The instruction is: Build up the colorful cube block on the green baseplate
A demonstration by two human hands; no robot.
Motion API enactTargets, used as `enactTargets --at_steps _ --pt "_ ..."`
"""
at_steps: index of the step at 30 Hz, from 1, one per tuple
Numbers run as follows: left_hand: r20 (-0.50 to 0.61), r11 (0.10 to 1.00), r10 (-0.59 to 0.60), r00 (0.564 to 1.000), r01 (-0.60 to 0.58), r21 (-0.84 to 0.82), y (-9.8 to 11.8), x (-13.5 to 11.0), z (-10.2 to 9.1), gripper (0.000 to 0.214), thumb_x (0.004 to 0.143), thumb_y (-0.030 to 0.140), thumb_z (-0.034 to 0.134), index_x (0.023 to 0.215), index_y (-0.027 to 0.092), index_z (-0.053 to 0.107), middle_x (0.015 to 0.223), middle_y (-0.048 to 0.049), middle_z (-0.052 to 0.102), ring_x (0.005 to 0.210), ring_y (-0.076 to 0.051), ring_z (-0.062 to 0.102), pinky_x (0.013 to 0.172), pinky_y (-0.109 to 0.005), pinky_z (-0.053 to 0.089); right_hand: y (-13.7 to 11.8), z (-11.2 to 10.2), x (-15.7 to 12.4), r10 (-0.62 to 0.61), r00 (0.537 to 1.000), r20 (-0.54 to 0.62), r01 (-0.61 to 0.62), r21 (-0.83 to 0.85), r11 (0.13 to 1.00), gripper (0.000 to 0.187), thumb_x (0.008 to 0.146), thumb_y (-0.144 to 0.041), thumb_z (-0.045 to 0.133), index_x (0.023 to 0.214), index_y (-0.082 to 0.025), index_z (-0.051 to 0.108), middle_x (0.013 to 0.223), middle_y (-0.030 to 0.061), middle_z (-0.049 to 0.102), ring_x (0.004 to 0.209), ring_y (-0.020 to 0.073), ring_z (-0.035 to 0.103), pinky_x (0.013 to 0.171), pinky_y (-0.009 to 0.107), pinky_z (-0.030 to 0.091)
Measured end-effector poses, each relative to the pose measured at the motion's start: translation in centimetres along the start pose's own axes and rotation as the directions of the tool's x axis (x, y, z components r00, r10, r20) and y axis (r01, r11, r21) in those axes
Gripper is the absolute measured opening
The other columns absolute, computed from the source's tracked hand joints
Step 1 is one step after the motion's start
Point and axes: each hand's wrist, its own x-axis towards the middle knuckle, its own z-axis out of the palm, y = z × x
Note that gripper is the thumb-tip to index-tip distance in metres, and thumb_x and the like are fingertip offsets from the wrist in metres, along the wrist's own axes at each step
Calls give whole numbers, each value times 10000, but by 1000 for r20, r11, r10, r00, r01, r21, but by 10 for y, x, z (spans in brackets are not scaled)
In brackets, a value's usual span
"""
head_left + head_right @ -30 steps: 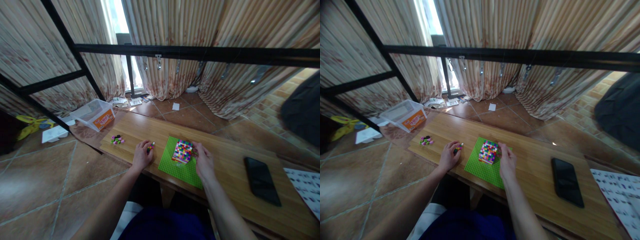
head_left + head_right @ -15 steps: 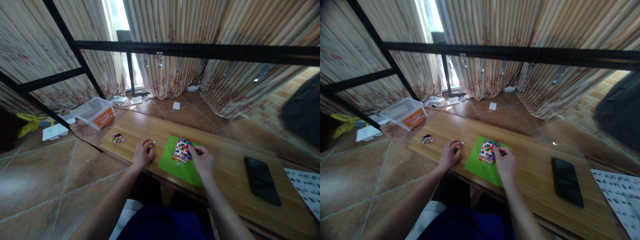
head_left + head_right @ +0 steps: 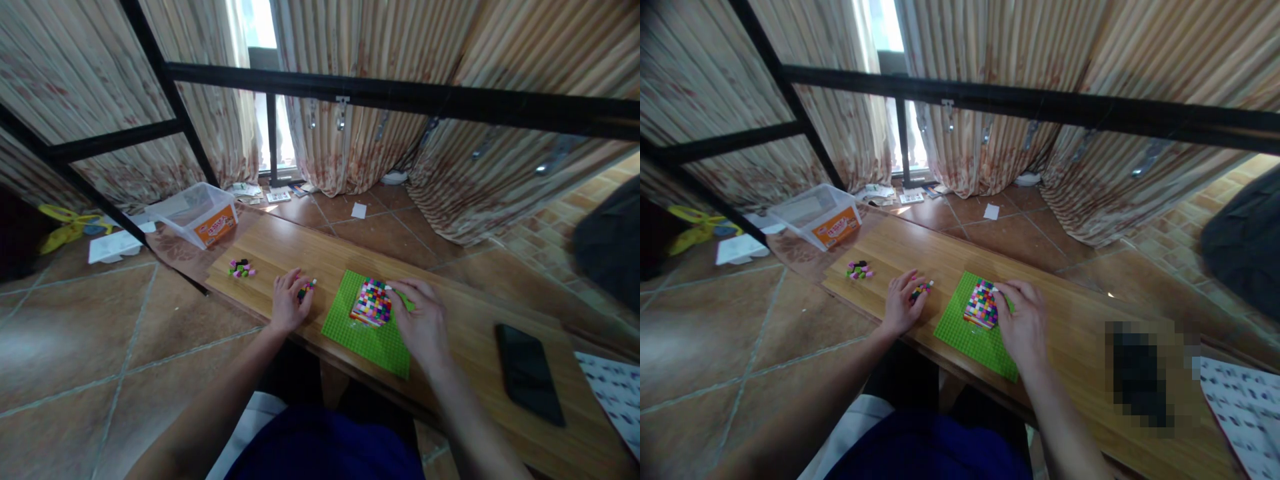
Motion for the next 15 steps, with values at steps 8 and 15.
enactTargets --at_steps 8,15 --pt "71 960 125 990 -103 -261 56 17 4 255 952 238 502 1129 221 684 1149 -80 706 1090 -228 630 1036 -443 462 5 22 16 -222 967 123 239 -149 959 302 970 -374 497 1025 -242 763 1185 104 657 1059 256 551 924 447 483" --pt "164 880 122 979 -30 -475 91 22 23 285 961 218 475 1176 179 660 1180 -109 694 1140 -235 624 1026 -428 517 8 32 13 -243 959 144 270 -214 939 281 967 -330 503 1024 -236 761 1283 106 632 1111 264 545 964 460 477"
